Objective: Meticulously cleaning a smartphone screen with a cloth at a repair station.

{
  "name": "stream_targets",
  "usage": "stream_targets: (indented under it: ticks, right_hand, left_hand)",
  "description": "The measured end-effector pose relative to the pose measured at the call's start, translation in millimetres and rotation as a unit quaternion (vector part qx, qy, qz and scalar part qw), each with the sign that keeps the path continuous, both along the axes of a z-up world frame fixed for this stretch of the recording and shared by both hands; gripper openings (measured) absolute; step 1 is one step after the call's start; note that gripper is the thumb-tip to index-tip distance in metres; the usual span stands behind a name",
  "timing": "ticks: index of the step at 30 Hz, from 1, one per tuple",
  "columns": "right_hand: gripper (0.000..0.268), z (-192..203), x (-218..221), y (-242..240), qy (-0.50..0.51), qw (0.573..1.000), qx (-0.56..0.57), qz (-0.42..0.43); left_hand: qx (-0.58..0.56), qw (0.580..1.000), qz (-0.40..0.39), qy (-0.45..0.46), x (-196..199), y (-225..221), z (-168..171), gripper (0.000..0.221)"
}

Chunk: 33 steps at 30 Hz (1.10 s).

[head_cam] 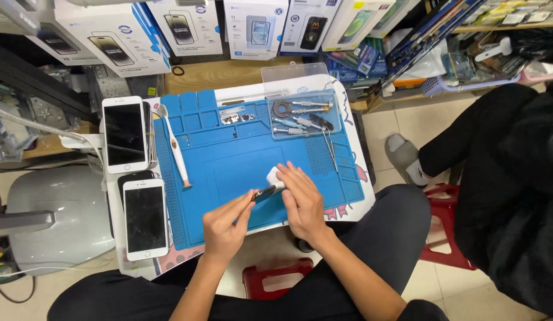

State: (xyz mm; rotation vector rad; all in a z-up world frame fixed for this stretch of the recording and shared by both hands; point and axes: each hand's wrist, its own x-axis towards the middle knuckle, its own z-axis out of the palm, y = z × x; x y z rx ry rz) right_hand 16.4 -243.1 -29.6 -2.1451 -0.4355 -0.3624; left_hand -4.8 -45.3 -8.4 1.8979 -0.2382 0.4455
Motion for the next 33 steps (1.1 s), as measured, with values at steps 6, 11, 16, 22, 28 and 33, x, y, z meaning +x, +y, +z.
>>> stream_targets:
  ticks: [6, 11, 16, 22, 28, 33]
  right_hand:
    - [0.062, -2, -18, 16, -0.034, 0.997, -0.019, 0.071]
    - [0.050, -13, 3, -10, 0.045, 0.999, 0.016, -0.013]
    - [0.038, -18, 8, -7, 0.204, 0.951, 0.207, -0.102]
    - [0.034, -29, 8, -8, 0.291, 0.897, 0.302, -0.137]
    - [0.036, -37, -2, 3, 0.337, 0.893, 0.282, -0.096]
    - [0.035, -8, -2, 15, 0.285, 0.915, 0.269, -0.091]
  left_hand:
    - [0.024, 0.999, -0.014, 0.018, -12, -9, -36, 0.030]
    - [0.018, 1.000, -0.015, 0.005, -6, -4, -8, 0.029]
    - [-0.002, 1.000, -0.020, 0.021, 0, -2, -6, 0.027]
    - [-0.008, 0.995, 0.031, 0.093, 3, 15, -10, 0.025]
    - [-0.083, 0.966, 0.114, 0.217, 2, 26, -13, 0.031]
    - [0.185, 0.975, 0.068, 0.106, 1, 21, -6, 0.112]
